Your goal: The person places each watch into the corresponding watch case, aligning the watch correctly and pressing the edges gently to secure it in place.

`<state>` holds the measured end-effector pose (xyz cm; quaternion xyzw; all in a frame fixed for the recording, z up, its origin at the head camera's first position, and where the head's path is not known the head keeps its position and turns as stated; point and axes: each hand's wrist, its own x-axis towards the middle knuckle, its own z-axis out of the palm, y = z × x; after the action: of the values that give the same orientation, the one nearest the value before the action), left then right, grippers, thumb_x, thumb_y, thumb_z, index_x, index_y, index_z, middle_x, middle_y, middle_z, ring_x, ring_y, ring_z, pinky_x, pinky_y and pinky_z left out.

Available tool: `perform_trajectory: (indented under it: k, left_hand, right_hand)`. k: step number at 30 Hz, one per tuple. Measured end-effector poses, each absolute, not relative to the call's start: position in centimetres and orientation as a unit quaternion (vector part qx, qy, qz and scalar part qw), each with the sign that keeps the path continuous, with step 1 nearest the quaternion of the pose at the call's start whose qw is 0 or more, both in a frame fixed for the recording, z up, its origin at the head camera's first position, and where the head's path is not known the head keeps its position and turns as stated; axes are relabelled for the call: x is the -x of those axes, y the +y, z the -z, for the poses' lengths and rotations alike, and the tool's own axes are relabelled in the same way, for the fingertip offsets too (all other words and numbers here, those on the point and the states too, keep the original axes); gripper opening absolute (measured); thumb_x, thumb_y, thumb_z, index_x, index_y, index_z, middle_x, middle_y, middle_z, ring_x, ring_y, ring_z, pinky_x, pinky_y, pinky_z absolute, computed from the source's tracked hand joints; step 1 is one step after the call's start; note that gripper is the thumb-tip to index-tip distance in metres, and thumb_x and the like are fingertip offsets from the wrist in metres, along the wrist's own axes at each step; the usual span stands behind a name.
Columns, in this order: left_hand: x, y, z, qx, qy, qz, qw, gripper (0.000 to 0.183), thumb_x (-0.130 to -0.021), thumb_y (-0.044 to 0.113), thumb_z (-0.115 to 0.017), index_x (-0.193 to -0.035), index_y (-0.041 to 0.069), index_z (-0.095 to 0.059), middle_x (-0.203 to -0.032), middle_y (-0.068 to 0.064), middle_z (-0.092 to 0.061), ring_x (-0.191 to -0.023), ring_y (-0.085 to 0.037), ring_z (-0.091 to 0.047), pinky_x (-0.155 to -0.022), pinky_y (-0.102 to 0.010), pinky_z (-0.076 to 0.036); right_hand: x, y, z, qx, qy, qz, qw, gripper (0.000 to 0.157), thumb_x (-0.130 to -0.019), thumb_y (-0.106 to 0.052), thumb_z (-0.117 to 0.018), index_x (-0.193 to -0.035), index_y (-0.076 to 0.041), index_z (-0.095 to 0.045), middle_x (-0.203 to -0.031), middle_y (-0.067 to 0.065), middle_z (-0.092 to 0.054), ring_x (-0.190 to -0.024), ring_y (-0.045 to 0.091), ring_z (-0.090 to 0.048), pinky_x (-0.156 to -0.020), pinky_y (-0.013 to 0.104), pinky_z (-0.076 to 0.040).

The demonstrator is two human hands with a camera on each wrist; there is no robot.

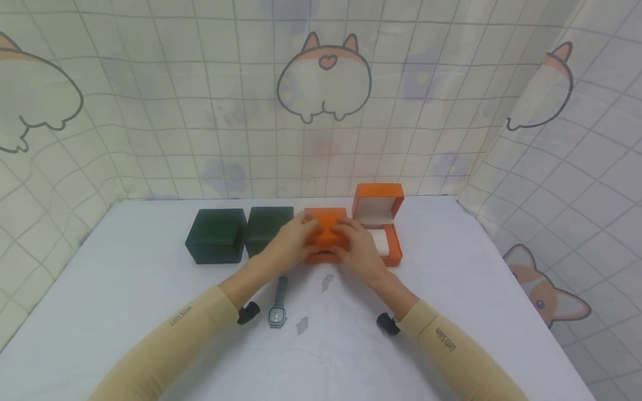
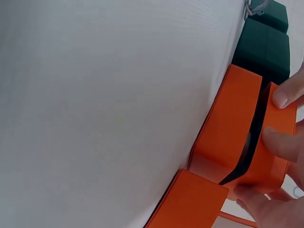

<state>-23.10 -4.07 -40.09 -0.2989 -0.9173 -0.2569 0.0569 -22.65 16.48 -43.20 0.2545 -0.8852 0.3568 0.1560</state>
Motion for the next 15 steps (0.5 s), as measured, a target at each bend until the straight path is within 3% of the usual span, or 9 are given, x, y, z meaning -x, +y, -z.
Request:
perform_trajectory:
  k: [7, 15]
  left_hand:
    - [22.96, -3.70, 40.43, 0.299, -0.931, 0.200, 0.053, 0.049, -0.094, 0.011, -0.077, -0.139, 0.004, -0.061, -0.140, -0.021, -0.053, -0.122, -0.034, -0.059, -0.105, -0.041, -0.050]
    - [22.54, -3.58, 40.44, 0.304, -0.939, 0.149, 0.057, 0.049, -0.097, 0.009, -0.073, -0.144, 0.005, -0.058, -0.146, -0.026, -0.048, -0.133, -0.039, -0.051, -0.109, -0.043, -0.045]
  right_hand:
    - [22.44, 16.18, 42.87, -0.236, -0.901, -0.331, 0.149, 0.046, -0.082, 0.004, -0.084, -0.125, 0.002, -0.070, -0.138, 0.021, -0.060, -0.130, 0.040, -0.055, -0.107, 0.051, -0.046]
    - [22.44, 15.93, 42.59, -0.220, -0.917, -0.309, 0.126, 0.046, -0.083, 0.004, -0.083, -0.126, 0.000, -0.068, -0.139, 0.020, -0.058, -0.129, 0.039, -0.055, -0.108, 0.050, -0.045]
